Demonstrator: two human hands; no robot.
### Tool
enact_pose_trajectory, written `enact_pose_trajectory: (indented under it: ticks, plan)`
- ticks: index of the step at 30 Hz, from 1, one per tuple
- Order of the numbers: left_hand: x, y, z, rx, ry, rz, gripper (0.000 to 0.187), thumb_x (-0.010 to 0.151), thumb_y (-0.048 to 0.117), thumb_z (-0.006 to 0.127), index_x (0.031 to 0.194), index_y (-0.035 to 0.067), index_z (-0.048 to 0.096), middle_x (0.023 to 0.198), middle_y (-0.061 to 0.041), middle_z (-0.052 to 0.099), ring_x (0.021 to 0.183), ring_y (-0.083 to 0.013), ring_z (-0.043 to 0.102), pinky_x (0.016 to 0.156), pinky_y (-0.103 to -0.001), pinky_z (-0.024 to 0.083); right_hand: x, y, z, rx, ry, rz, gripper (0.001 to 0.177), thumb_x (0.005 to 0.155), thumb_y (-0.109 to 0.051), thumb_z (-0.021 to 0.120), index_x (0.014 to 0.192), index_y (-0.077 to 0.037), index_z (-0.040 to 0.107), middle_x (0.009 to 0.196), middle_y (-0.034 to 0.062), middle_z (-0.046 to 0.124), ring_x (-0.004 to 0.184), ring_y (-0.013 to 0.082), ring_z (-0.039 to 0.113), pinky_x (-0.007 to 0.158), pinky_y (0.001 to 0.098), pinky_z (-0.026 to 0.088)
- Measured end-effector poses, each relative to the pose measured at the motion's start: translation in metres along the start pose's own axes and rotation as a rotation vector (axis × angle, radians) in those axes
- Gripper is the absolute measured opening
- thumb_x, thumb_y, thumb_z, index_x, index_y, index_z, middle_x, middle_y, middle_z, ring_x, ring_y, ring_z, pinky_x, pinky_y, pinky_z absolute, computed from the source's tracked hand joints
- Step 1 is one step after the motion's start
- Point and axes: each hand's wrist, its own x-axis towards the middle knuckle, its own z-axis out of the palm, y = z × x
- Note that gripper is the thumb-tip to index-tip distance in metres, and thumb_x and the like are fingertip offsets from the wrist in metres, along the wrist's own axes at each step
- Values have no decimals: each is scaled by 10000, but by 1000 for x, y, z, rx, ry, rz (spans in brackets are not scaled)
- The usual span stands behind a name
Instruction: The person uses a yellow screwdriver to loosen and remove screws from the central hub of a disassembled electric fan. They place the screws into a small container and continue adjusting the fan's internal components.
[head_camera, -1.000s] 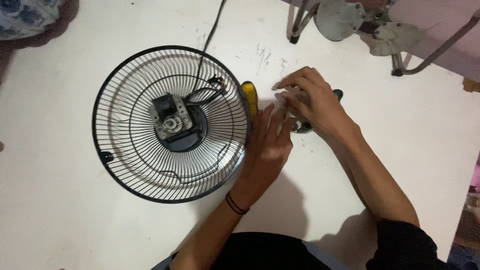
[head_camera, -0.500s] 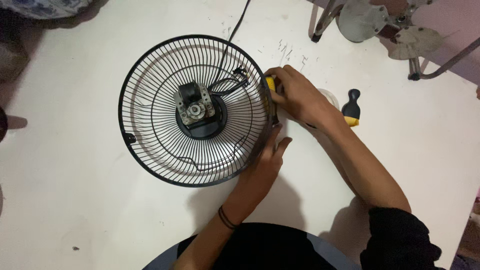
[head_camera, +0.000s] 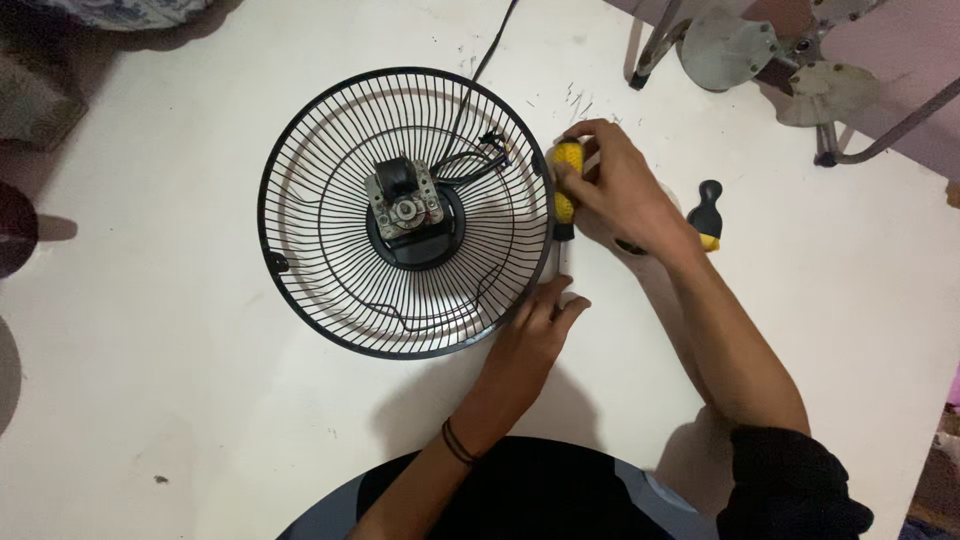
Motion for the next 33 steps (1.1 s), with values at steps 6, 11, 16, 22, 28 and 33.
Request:
enact_pose_trajectory:
  ticks: [6,11,16,22,28,33]
  plan:
    - [0,11,-21,8,7,189,416,832,-27,637,1242,42,641,1398,-168,540,1288,-356,564,1031,-460,493,-12,-6,-17,-81,113,-26,486,1014,-258,603,1387,17,458,1213,229,527,971,309,663,737,416,613]
    - [-8,28,-68,-185,-178,230,311,960,15,608,1259,91,647,1324,-63,633,1124,-222,691,926,-359,602,-30,-21,-51,111,203,-93,417,1070,-193,541,1427,-16,420,1244,166,539,968,226,691,775,357,624]
    - [-6,19,-128,-382,-142,165,285,973,78,648,1255,110,666,1249,-36,677,1097,-220,700,916,-331,615,-36,-41,-59,250,320,-453,298,1203,-131,546,1453,-47,409,1265,131,501,1039,157,620,878,334,590]
    - [4,-31,-189,8,349,-7,179,1001,120,645,1167,95,707,1157,-36,738,1053,-184,724,892,-300,621,-6,-72,-32,492,271,-637,324,1248,-140,542,1515,-128,358,1229,110,548,1082,155,570,921,312,567]
    - [-1,-69,-203,53,385,-230,184,991,90,644,1160,38,693,1189,-120,700,1179,-300,623,1002,-426,508,26,-108,22,711,262,-751,407,1204,-169,577,1526,-152,327,1363,134,581,1273,209,588,1125,357,583]
    - [11,-87,-206,18,309,-111,210,952,117,667,1141,25,653,1207,-121,693,1178,-293,629,1012,-418,508,45,-125,49,620,249,-867,425,1193,-149,615,1511,-157,334,1378,97,517,1292,208,575,1145,364,497]
